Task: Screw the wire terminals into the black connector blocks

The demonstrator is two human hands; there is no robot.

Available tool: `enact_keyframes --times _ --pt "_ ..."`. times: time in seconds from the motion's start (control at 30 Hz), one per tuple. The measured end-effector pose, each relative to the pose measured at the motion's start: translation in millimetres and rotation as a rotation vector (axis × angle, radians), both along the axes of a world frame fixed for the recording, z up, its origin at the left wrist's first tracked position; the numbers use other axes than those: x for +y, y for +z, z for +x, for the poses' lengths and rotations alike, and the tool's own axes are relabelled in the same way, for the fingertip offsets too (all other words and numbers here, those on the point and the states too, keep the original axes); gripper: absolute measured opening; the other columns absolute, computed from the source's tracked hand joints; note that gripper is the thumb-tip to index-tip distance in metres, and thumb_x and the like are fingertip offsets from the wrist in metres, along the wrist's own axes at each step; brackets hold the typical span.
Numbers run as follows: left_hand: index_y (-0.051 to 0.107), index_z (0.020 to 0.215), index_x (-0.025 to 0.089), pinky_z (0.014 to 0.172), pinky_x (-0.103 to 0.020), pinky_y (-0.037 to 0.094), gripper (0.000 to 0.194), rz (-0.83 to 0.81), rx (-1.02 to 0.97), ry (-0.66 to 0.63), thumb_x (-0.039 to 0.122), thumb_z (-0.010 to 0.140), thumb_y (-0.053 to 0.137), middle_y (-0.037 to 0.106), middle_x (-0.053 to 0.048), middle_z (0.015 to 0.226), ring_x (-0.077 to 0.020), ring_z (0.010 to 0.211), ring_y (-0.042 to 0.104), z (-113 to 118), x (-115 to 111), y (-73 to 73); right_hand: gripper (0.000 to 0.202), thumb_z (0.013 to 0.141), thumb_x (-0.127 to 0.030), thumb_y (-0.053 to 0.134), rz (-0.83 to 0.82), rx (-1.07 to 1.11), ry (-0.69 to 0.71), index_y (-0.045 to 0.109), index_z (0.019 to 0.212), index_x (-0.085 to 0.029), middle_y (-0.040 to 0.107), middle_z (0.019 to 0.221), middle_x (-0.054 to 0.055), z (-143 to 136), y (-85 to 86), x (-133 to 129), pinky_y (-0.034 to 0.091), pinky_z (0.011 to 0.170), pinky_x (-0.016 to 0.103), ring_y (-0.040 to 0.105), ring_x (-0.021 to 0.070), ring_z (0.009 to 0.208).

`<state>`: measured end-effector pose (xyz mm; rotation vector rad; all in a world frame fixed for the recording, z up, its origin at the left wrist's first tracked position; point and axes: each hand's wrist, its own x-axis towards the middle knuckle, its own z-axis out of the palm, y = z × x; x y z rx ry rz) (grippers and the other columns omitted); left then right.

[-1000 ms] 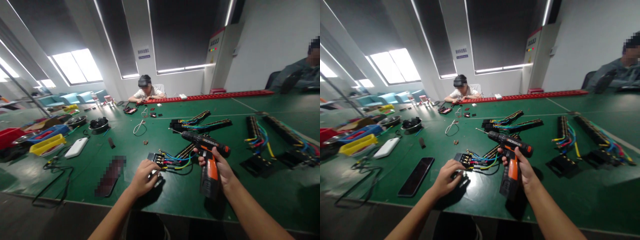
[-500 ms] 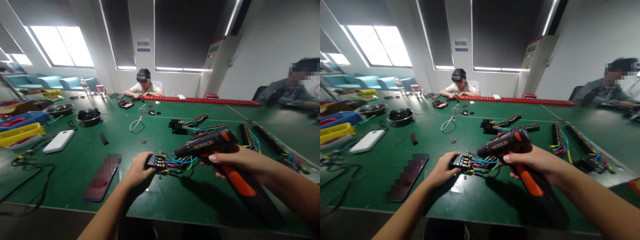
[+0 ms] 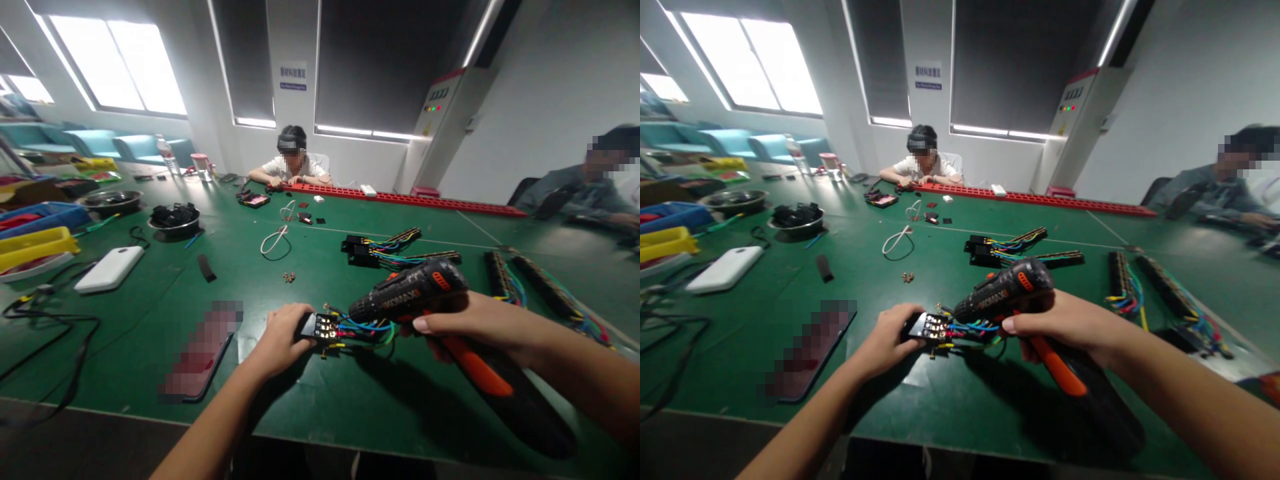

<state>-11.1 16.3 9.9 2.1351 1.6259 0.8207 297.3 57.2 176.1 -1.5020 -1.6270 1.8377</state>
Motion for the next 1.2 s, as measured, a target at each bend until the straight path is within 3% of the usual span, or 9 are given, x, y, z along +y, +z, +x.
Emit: enact_keyframes --times 0.6,0.87,1.2 --pt "0.055 0.119 0.027 0.096 -0.045 0.035 0.041 0.003 0.004 0.004 0.026 0.080 0.067 0.065 -0.006 0.119 -0.0285 0.111 0.056 -1 2 -5.4 0.045 0.061 -0.048 0.088 0.064 -0.143 0.102 0.065 0.086 -0.018 0.065 0.060 0.001 -14 20.9 -3 0.046 0.047 0.023 0.060 0.0148 0.054" --pt "0.054 0.120 0.028 0.096 -0.043 0.035 0.043 0.019 0.000 -0.006 0.026 0.079 0.067 0.066 -0.005 0.120 -0.0282 0.112 0.057 -3 4 -10.0 0.052 0.060 -0.051 0.088 0.072 -0.178 0.059 0.067 0.094 -0.018 0.066 0.063 0.001 -12 16.6 -7 0.048 0.050 0.025 0.062 0.0167 0.057" --pt "0.055 0.120 0.028 0.097 -0.043 0.034 0.043 0.013 -0.003 0.006 0.028 0.079 0.068 0.066 -0.005 0.119 -0.0287 0.111 0.057 -2 4 -10.1 0.045 0.064 -0.054 0.083 0.117 -0.237 0.136 0.066 0.082 -0.017 0.066 0.061 0.001 -12 18.9 -7 0.044 0.047 0.023 0.059 0.0143 0.055"
